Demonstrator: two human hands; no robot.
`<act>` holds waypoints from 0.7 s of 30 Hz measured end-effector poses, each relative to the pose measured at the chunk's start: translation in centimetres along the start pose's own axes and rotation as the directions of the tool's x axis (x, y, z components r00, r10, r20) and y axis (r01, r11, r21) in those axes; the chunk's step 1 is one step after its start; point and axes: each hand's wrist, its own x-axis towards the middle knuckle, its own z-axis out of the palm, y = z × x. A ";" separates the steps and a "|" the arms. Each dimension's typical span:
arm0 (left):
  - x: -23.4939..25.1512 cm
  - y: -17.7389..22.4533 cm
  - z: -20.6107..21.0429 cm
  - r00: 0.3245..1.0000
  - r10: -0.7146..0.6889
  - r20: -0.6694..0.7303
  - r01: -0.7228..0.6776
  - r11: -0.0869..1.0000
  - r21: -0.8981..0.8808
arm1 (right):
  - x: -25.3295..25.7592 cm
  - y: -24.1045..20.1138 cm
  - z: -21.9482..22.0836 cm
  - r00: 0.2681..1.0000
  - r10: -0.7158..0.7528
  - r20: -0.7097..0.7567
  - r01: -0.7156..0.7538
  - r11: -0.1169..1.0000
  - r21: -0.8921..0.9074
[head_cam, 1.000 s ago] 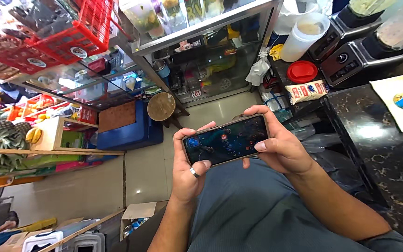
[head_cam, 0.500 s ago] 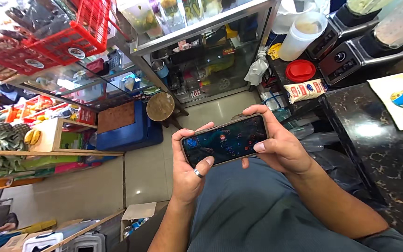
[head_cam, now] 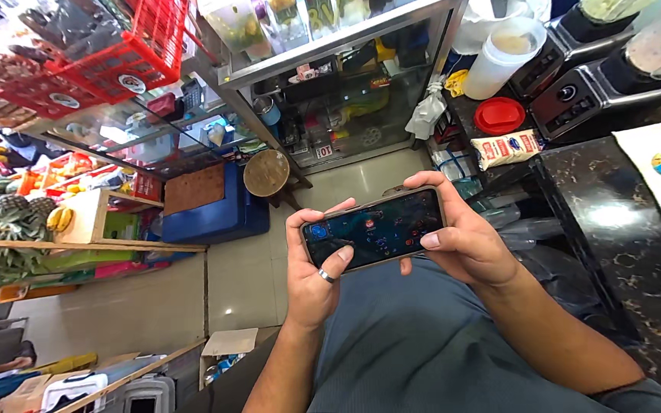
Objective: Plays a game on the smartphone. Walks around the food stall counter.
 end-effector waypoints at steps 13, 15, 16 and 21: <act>0.0 -0.1 0.2 0.999 -0.003 -0.042 0.004 1.000 0.016 | -0.1 -0.1 0.1 1.000 0.009 0.008 -0.009 1.000 0.004; 0.0 0.0 0.1 0.999 -0.029 -0.039 0.027 0.999 -0.032 | -0.1 -0.1 -0.1 1.000 0.017 0.003 -0.017 1.000 0.005; 0.0 0.0 0.0 0.999 -0.038 -0.023 0.037 0.998 -0.060 | -0.1 -0.1 -0.1 1.000 0.018 -0.001 -0.018 1.000 0.006; -0.1 -0.1 -0.4 0.998 -0.025 0.055 0.026 0.999 -0.030 | -0.1 -0.2 -0.1 1.000 0.008 -0.006 -0.008 1.000 0.009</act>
